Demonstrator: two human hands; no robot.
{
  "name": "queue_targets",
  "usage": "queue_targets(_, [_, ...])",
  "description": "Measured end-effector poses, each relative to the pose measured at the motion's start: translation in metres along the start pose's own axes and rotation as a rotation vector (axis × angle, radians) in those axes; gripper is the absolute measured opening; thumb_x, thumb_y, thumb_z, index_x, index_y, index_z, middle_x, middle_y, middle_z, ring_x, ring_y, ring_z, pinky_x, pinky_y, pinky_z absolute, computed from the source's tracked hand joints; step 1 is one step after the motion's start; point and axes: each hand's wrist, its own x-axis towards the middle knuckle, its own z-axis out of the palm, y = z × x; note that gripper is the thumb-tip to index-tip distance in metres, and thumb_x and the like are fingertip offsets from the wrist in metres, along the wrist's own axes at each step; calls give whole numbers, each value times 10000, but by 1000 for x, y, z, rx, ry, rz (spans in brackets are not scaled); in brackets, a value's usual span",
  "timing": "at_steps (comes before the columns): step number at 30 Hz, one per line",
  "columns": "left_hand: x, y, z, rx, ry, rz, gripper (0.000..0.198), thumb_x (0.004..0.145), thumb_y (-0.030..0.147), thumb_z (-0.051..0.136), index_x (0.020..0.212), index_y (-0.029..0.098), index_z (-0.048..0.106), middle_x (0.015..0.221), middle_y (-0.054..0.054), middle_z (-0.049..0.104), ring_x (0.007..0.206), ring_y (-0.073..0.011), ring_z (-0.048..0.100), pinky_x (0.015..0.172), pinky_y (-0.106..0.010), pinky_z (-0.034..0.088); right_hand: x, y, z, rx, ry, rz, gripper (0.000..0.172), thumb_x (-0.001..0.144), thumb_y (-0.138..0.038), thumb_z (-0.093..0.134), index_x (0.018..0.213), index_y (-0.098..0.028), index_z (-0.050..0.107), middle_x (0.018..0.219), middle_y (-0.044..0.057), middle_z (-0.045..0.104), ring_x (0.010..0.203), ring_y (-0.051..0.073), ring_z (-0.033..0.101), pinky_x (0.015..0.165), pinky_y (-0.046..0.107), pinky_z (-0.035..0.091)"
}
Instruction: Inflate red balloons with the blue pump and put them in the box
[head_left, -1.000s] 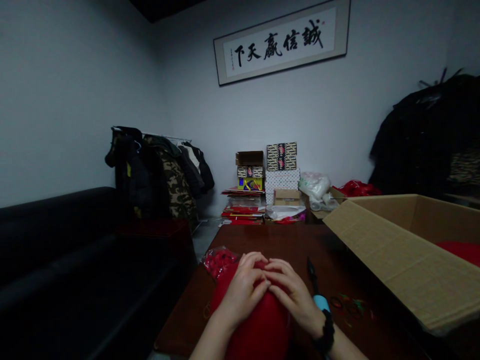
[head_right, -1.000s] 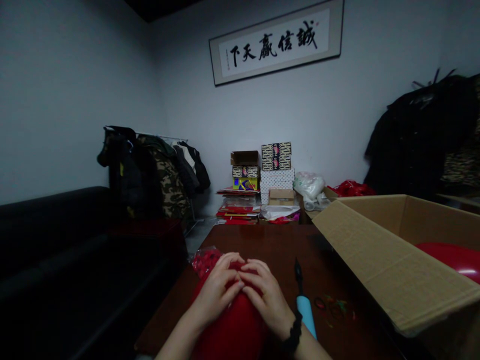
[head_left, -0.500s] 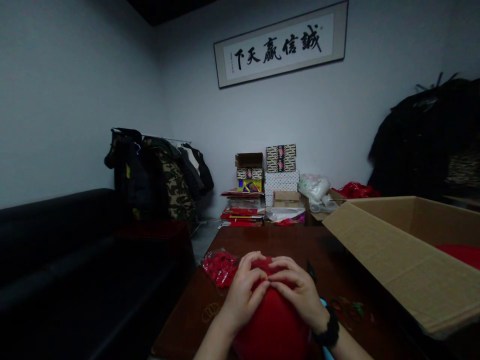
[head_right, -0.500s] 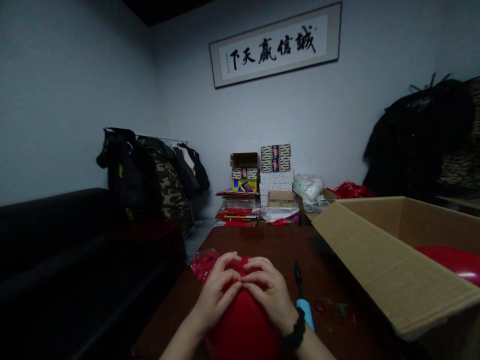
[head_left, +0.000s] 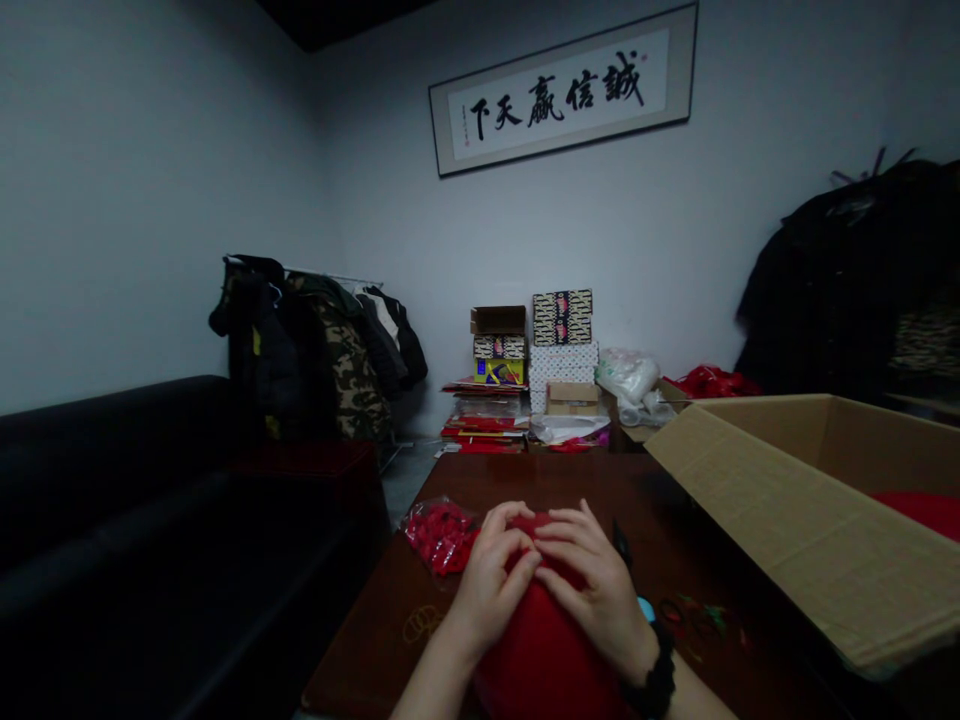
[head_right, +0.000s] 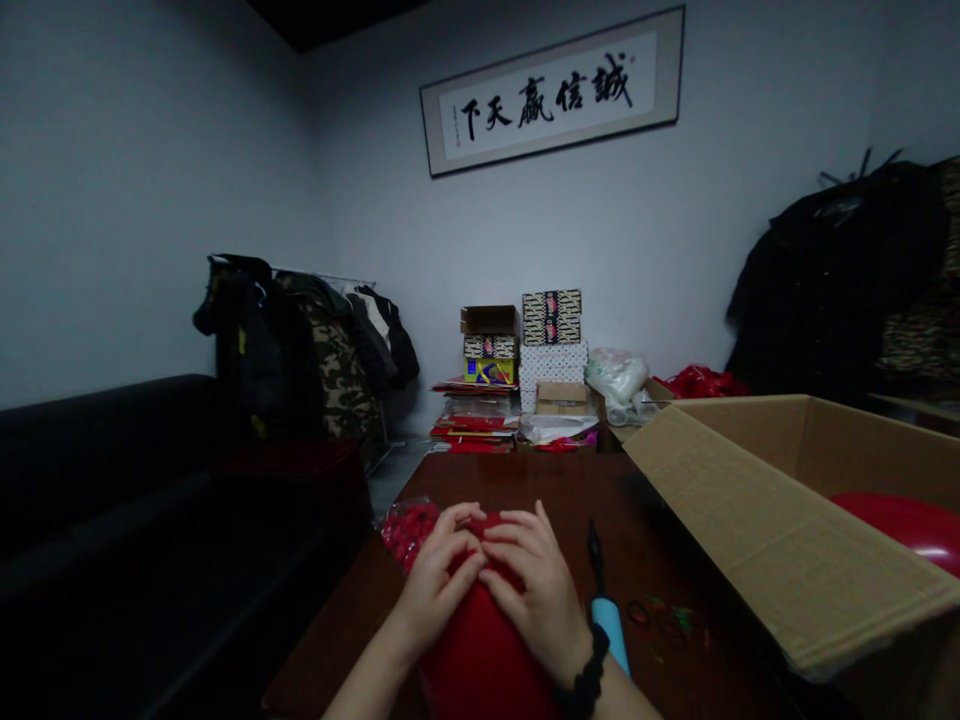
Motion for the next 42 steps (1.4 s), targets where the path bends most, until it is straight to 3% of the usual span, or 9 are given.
queue_targets(3, [2, -1, 1, 11, 16, -7, 137, 841, 246, 500, 757, 180, 585, 1201, -109, 505, 1156, -229, 438, 993, -397, 349, 0, -3, 1, -15, 2, 3, 143, 807, -204, 576, 909, -300, 607, 905, -19, 668, 1041, 202, 533, 1095, 575, 154])
queue_targets(7, [6, 1, -1, 30, -35, 43, 121, 823, 252, 534, 735, 183, 582, 1117, -90, 551, 1124, -221, 450, 981, -384, 349, -3, -6, 7, 245, 56, 136, 33, 814, -220, 561, 808, -249, 575, 864, 13, 648, 969, 198, 557, 985, 459, 374])
queue_targets(12, [3, 2, -4, -59, -73, -18, 136, 786, 301, 589, 717, 184, 579, 1071, -81, 547, 1063, -215, 485, 930, -353, 387, -6, 2, 11, 395, 139, 323, 48, 807, -269, 585, 778, -237, 606, 919, 45, 648, 960, 208, 573, 895, 390, 443])
queue_targets(18, [-4, 0, -6, -112, -46, -116, 88, 744, 237, 592, 676, 182, 600, 1076, -83, 557, 1069, -224, 490, 951, -363, 362, -6, 9, 9, 465, 124, 443, 96, 747, -286, 659, 691, -218, 620, 895, 63, 662, 952, 231, 589, 867, 397, 465])
queue_targets(24, [2, -11, -3, -69, 39, -244, 172, 666, 138, 516, 511, 182, 455, 796, -48, 562, 813, -185, 525, 774, -329, 413, -11, 3, 10, 422, 133, 249, 33, 806, -252, 586, 802, -256, 619, 877, 26, 657, 975, 209, 559, 897, 408, 442])
queue_targets(29, [2, -7, -5, -520, -3, -332, 143, 715, 225, 527, 590, 158, 516, 880, -64, 571, 826, -176, 531, 757, -308, 422, -10, 1, 6, 163, -27, 30, 134, 816, -178, 554, 882, -290, 588, 897, -20, 648, 1034, 193, 512, 1077, 533, 224])
queue_targets(32, [-1, -5, 0, -660, 113, -342, 177, 764, 282, 515, 656, 152, 568, 906, -76, 589, 913, -200, 546, 828, -334, 426, -7, 1, 4, 43, -65, 13, 136, 829, -177, 522, 888, -284, 580, 914, -8, 627, 1059, 202, 493, 1087, 561, 185])
queue_targets(36, [-3, -9, 10, -563, 265, -266, 177, 757, 297, 561, 767, 160, 671, 1218, -111, 544, 1162, -264, 483, 957, -390, 395, -5, -1, 6, -1, 2, 22, 118, 824, -181, 516, 864, -271, 581, 961, 23, 589, 1088, 223, 475, 1075, 570, 216])
queue_targets(42, [-2, -11, 16, -160, 257, -90, 228, 811, 280, 540, 956, 266, 714, 1468, -26, 326, 1301, -266, 350, 1070, -455, 293, -3, -6, 6, -24, 33, -29, 159, 801, -165, 542, 898, -278, 596, 1069, 48, 537, 1177, 254, 397, 1054, 586, 261])
